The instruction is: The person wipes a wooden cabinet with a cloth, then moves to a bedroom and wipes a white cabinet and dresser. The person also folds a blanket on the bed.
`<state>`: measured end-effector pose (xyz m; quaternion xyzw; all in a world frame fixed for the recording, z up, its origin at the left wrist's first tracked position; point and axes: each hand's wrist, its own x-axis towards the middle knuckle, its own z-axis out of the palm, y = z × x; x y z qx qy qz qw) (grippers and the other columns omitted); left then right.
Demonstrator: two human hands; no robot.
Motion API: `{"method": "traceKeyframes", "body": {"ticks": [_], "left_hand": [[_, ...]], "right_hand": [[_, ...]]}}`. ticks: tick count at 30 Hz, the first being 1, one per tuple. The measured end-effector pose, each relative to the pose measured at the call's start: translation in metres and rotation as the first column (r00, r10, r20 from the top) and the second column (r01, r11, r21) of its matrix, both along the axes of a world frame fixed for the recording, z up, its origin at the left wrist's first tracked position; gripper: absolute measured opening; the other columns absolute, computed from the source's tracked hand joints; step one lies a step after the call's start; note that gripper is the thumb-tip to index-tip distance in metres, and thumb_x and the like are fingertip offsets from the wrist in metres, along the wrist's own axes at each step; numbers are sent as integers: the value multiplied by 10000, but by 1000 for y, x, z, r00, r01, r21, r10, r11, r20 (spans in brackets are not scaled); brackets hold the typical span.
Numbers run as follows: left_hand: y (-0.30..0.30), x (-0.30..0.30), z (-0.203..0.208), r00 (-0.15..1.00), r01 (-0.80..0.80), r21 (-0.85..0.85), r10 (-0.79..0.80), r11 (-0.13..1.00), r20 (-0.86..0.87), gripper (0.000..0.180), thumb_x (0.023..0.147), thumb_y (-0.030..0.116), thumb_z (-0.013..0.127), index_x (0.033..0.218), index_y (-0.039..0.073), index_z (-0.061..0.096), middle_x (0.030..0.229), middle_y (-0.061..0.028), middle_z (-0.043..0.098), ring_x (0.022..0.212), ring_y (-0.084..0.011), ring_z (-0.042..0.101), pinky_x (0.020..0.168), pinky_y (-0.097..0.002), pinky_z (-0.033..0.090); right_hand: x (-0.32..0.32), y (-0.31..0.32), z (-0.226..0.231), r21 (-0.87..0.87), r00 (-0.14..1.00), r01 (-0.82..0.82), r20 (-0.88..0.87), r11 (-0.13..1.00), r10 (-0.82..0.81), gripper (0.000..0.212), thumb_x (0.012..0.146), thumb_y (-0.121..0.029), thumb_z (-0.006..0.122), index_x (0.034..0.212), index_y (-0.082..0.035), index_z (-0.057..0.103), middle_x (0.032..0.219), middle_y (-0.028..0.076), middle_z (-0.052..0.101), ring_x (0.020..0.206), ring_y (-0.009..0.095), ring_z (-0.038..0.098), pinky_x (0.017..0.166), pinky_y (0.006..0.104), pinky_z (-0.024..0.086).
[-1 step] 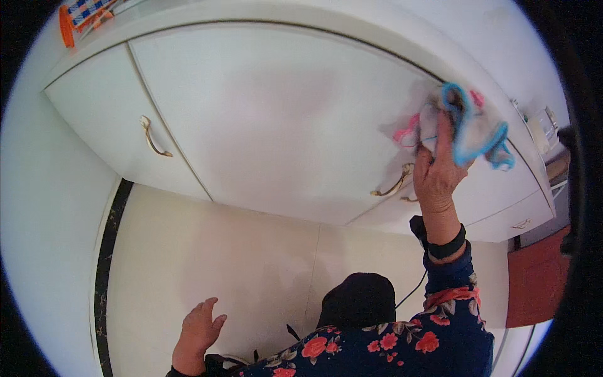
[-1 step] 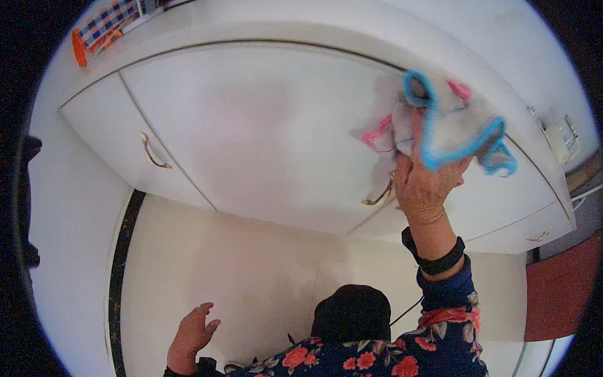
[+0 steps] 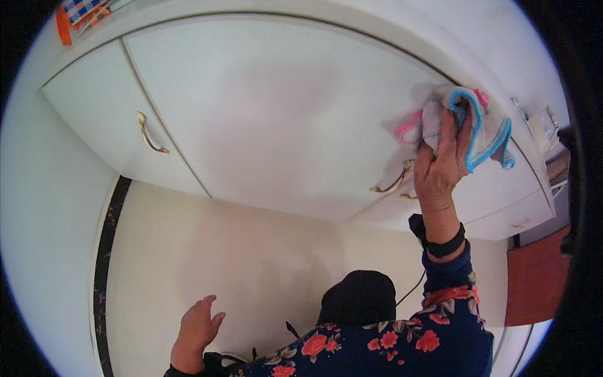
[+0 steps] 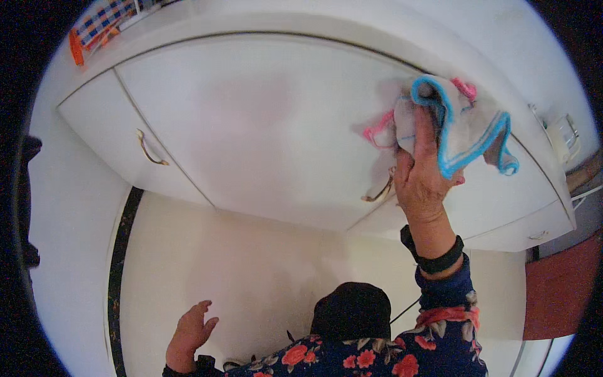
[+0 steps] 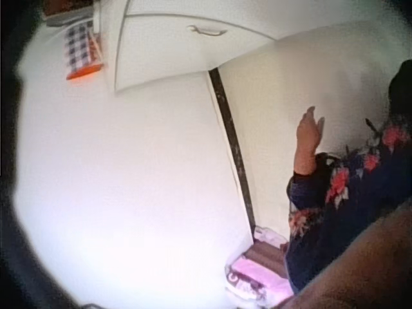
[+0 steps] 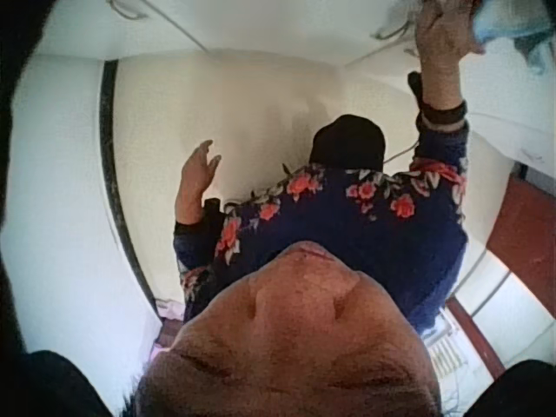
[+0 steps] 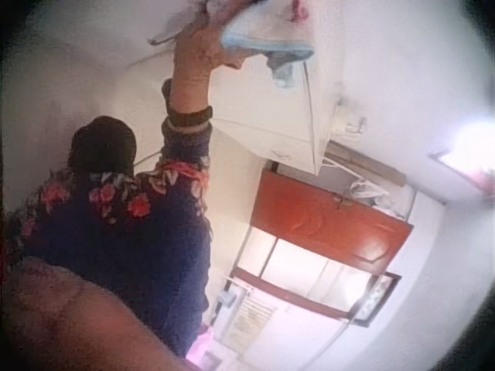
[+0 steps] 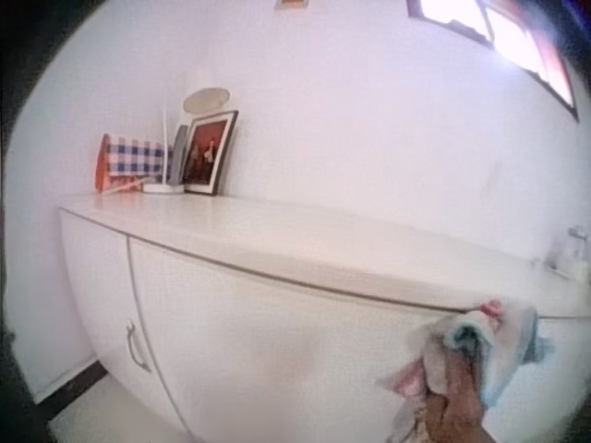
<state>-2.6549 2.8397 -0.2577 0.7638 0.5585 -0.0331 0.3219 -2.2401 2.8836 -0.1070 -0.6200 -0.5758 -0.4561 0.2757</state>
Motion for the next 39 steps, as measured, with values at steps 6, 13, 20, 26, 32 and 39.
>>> {"method": "traceKeyframes", "body": {"ticks": [6,13,20,26,32,39], "left_hand": [[-2,7,-3,1000,10,17,-9,1000,-11,419,749,186,616,1112,56,452,1005,-171,554,914,-313,549,751,-399,450],[3,12,-7,1000,24,14,-24,1000,14,418,752,175,614,1119,60,450,1009,-174,552,907,-310,554,753,-387,453],[-2,5,-8,999,-5,-14,5,1000,-41,446,747,161,625,1143,73,440,1008,-158,557,897,-292,564,751,-373,461],[-2,5,-7,998,-58,-60,56,996,-37,420,749,159,604,1120,47,444,994,-185,550,927,-330,533,764,-400,437],[1,6,-10,998,-37,-56,34,998,-52,424,752,161,602,1128,60,435,991,-183,552,921,-332,535,752,-397,442],[0,5,-3,996,-78,-56,75,995,-42,419,752,157,604,1125,52,443,991,-190,553,894,-336,545,744,-401,444]], "right_hand": [[-13,8,-85,-152,997,-22,66,988,33,345,758,-168,529,1100,-117,537,1140,152,488,1089,304,422,902,558,259],[-4,4,-195,-602,939,42,296,798,174,316,793,-233,455,1101,-195,512,1151,72,495,1107,243,414,943,522,240],[35,-9,-345,-599,925,-256,78,759,373,239,762,-237,482,988,-212,558,1123,6,499,1167,222,349,963,461,248],[54,-25,-403,-940,879,121,251,319,407,260,748,-222,432,976,-155,538,1153,2,492,1206,206,296,1030,355,200],[60,-26,-410,-762,712,247,562,598,421,278,746,-197,399,994,-114,494,1141,27,492,1152,163,363,1020,322,215],[55,-59,-334,-929,908,-22,136,369,396,310,750,-120,448,1051,-132,522,1064,9,504,937,207,469,873,395,331]]}}
